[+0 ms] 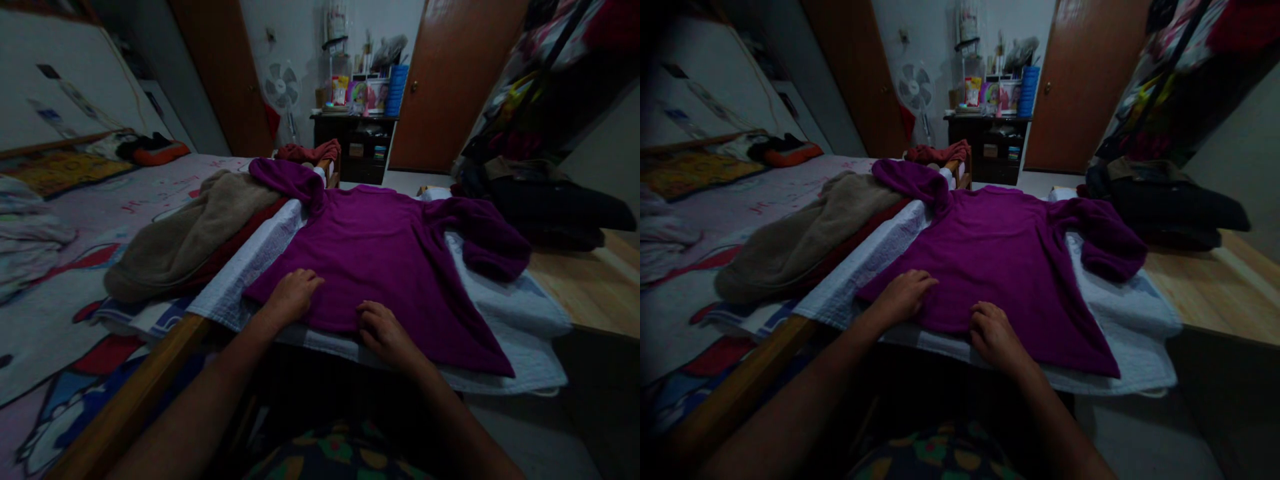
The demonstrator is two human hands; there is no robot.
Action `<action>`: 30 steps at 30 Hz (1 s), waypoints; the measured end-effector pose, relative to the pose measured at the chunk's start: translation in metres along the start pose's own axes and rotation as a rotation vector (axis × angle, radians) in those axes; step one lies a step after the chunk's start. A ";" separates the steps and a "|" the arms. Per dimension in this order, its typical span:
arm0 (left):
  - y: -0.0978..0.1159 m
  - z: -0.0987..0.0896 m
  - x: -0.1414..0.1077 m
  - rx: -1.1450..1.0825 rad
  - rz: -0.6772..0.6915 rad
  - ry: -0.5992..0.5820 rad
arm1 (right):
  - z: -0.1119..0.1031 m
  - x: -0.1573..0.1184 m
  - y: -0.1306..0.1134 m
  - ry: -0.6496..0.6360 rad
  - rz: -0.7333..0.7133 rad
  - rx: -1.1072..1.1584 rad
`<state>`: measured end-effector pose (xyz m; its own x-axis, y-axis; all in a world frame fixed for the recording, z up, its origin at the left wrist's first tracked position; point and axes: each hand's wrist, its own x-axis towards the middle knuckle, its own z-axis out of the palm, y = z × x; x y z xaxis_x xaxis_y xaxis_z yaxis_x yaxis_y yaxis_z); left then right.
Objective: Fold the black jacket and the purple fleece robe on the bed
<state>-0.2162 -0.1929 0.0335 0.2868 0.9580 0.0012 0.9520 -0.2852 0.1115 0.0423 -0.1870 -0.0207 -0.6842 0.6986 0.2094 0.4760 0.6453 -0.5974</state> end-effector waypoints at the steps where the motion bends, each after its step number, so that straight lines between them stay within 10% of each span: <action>1: 0.009 0.003 -0.002 -0.078 0.084 -0.029 | 0.000 0.002 -0.002 0.028 0.002 0.042; 5: 0.038 0.022 -0.014 -0.272 0.274 -0.084 | 0.005 0.004 -0.005 0.061 0.014 0.119; 11: 0.047 0.046 -0.018 -0.148 0.210 -0.083 | 0.011 -0.004 0.001 -0.034 0.025 0.035; 23: 0.056 0.041 -0.022 -0.043 0.141 -0.081 | -0.022 -0.048 0.017 -0.101 0.190 -0.057; 30: 0.068 0.046 -0.008 -0.160 0.345 -0.104 | -0.057 -0.077 0.055 0.359 0.329 -0.229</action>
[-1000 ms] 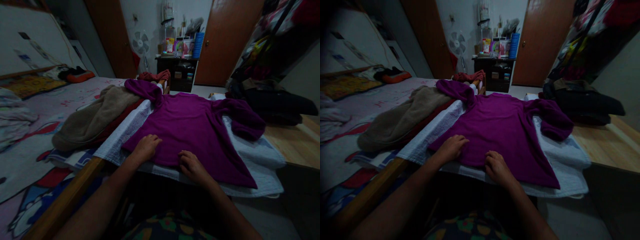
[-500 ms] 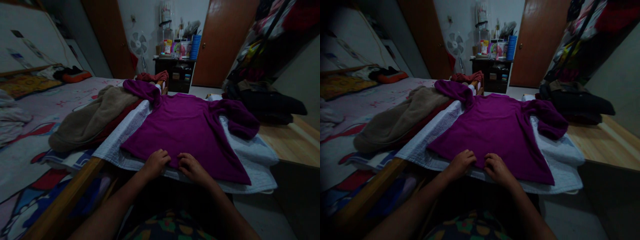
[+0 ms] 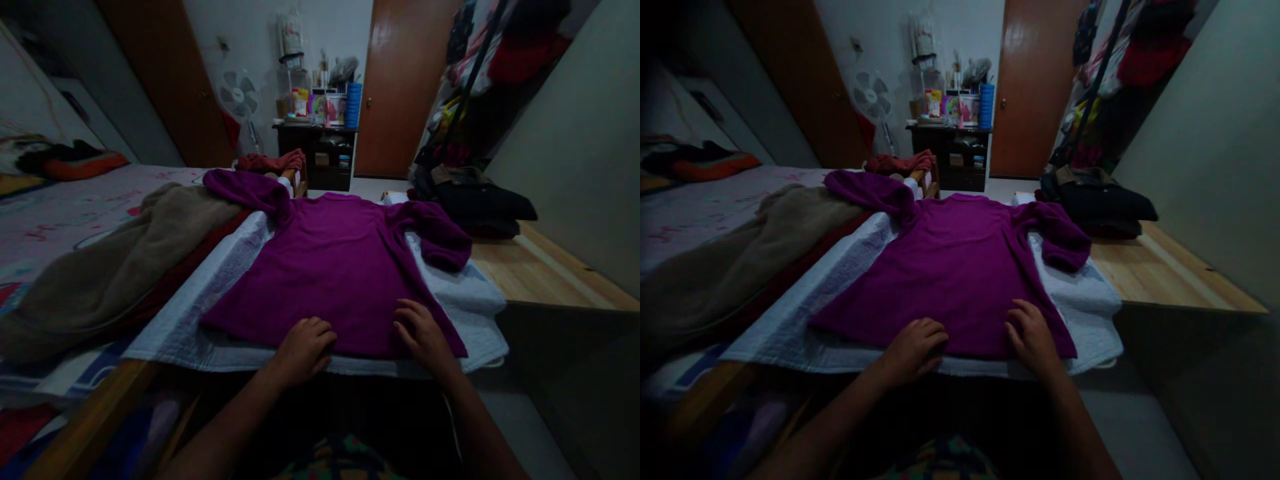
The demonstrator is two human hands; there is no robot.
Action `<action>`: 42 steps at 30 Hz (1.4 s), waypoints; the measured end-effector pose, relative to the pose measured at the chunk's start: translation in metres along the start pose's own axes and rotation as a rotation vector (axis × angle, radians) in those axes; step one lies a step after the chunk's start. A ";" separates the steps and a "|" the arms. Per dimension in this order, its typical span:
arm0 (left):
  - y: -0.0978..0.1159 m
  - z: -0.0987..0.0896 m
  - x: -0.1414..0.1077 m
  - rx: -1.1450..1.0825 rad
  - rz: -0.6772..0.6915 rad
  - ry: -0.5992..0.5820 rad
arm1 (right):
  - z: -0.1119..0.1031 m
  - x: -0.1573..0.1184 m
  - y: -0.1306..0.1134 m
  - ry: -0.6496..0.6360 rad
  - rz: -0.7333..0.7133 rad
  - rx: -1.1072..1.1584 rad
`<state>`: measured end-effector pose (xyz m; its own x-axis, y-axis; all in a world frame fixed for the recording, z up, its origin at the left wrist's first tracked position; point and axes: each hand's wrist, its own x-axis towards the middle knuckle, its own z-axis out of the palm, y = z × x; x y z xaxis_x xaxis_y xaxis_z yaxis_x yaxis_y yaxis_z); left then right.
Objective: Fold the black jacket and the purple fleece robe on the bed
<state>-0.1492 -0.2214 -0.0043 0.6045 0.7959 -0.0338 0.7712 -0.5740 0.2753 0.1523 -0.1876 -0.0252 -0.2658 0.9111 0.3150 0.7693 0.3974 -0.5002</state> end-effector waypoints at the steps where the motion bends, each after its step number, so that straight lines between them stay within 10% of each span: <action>1: -0.001 0.001 0.002 0.013 0.005 -0.008 | -0.005 -0.001 0.010 0.096 0.037 -0.060; 4: -0.001 0.003 0.008 0.050 0.025 -0.023 | -0.020 -0.005 0.034 0.231 0.196 -0.221; 10: 0.015 0.012 0.013 0.179 -0.028 0.007 | -0.033 -0.012 0.054 0.083 0.527 -0.213; 25: 0.016 0.041 0.027 0.308 -0.082 0.116 | -0.053 -0.017 0.061 -0.133 0.568 -0.005; 34: 0.013 0.031 0.033 0.270 -0.067 0.240 | -0.046 -0.010 0.041 0.048 0.555 0.073; 42: 0.024 0.005 0.032 0.296 0.023 0.322 | -0.082 0.002 0.038 0.160 0.560 0.216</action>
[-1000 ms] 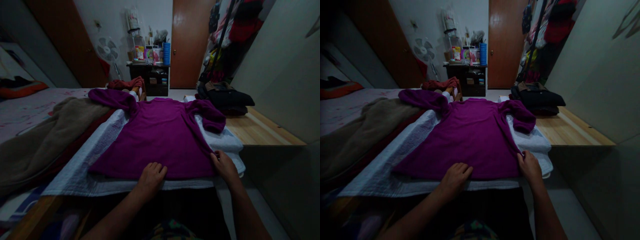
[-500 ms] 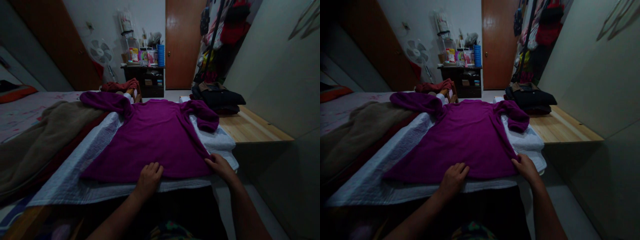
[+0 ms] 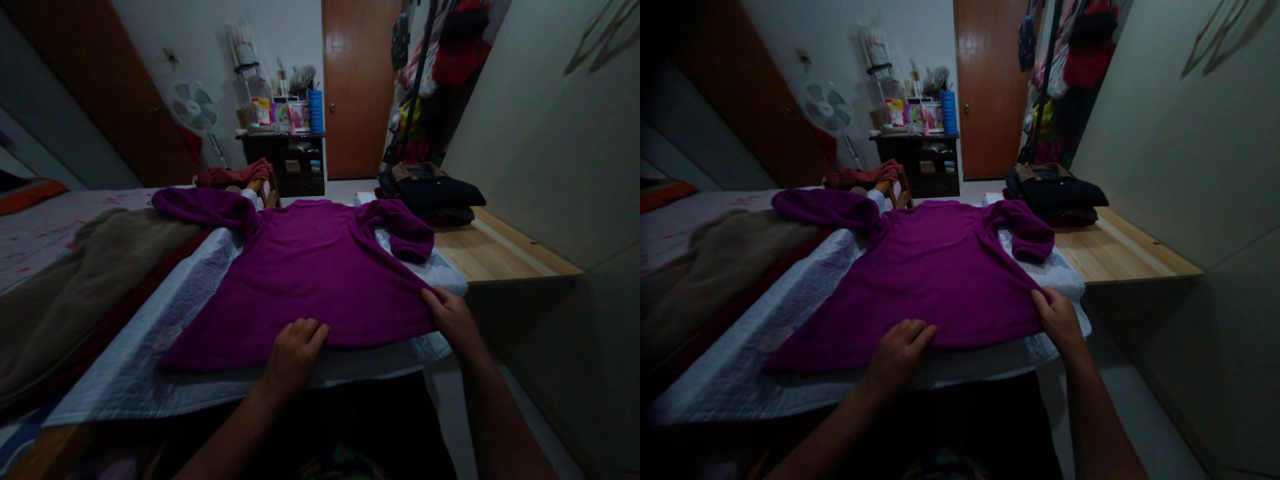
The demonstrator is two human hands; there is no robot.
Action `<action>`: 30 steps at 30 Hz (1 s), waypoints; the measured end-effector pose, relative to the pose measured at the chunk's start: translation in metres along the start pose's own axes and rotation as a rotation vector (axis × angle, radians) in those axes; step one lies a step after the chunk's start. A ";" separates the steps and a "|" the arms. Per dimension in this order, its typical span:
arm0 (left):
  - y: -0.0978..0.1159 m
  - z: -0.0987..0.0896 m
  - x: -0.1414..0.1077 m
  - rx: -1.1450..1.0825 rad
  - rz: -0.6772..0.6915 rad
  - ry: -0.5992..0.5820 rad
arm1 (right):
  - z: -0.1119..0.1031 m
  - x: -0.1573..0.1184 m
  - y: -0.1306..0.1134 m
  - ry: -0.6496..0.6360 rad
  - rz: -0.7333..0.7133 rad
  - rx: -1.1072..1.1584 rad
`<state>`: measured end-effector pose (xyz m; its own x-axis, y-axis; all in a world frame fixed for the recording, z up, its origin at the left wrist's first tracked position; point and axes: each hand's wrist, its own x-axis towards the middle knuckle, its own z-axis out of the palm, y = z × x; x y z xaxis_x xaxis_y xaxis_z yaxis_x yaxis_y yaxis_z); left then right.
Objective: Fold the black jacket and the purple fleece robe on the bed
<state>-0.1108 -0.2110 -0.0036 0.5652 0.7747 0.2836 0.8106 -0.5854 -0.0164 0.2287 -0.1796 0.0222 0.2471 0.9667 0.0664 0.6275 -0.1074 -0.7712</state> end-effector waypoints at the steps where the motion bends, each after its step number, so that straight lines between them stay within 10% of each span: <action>1: 0.002 -0.002 0.000 0.002 0.010 -0.015 | -0.005 0.001 0.001 0.028 -0.004 0.010; 10: 0.021 0.022 0.002 -0.072 -0.015 -0.343 | 0.004 -0.002 0.035 -0.004 0.025 -0.181; 18: 0.016 -0.014 0.014 -0.133 -0.016 -0.279 | -0.012 0.004 0.035 0.002 0.044 -0.234; 23: 0.023 0.004 0.012 -0.192 -0.017 -0.425 | -0.005 0.010 0.046 -0.069 0.040 -0.395; 30: -0.006 -0.009 0.039 -0.488 0.071 -0.698 | 0.007 0.038 -0.005 -0.237 -0.015 -0.359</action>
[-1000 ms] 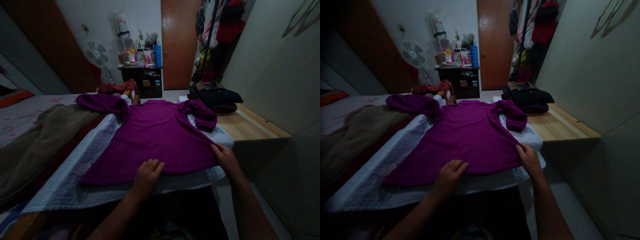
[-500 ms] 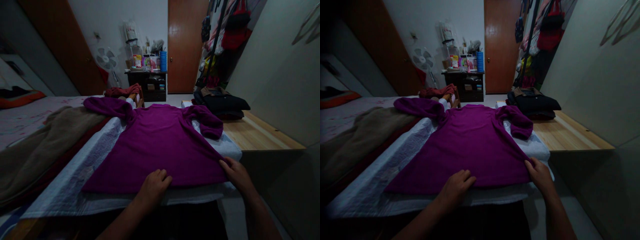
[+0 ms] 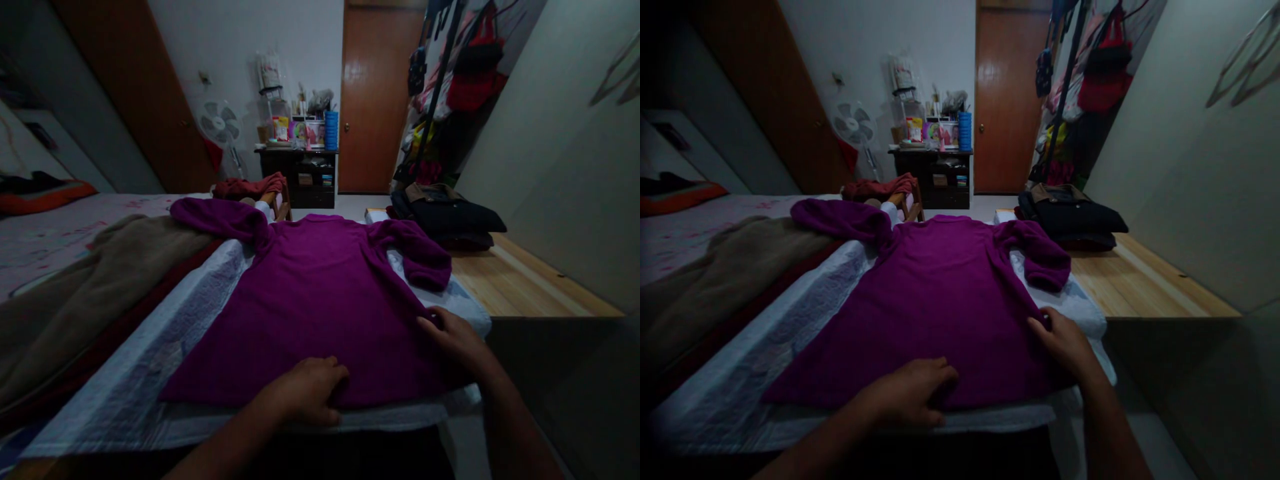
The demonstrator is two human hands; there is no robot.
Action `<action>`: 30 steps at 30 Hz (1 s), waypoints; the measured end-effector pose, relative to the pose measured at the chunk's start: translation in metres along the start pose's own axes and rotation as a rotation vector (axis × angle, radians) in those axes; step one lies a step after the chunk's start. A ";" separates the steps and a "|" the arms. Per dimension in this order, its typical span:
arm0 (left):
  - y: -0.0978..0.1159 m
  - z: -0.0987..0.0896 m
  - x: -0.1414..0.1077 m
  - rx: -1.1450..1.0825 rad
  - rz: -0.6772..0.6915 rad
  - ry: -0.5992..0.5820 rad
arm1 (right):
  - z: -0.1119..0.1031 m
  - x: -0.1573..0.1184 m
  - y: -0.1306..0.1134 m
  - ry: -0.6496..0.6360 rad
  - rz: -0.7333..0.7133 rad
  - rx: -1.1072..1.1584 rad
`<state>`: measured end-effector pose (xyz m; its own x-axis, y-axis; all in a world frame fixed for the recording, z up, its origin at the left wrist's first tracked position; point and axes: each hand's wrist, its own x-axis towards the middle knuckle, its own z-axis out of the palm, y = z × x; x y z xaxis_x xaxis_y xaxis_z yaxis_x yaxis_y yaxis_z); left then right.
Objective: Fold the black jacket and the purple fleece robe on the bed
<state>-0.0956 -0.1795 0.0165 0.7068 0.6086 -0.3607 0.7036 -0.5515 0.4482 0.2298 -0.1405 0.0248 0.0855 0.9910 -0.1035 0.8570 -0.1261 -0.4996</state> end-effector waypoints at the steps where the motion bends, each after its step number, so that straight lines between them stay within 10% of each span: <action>1: -0.004 -0.012 0.005 -0.043 0.018 -0.068 | -0.003 0.009 -0.011 0.002 -0.032 -0.007; 3: -0.015 -0.034 0.022 -0.087 0.021 -0.070 | -0.008 0.031 -0.031 -0.018 -0.089 -0.066; 11: -0.069 -0.084 0.139 0.154 -0.221 0.514 | -0.001 0.137 -0.071 -0.075 -0.002 -0.318; 18: -0.099 -0.058 0.197 0.199 -0.402 0.613 | 0.012 0.199 -0.091 0.025 0.115 -0.315; 30: -0.109 -0.041 0.202 0.181 -0.450 0.623 | 0.012 0.250 -0.076 0.230 0.188 -0.233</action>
<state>-0.0321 0.0266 -0.0719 0.2171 0.9734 0.0732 0.9510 -0.2279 0.2089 0.1797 0.1160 0.0267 0.3419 0.9391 0.0346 0.9058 -0.3195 -0.2784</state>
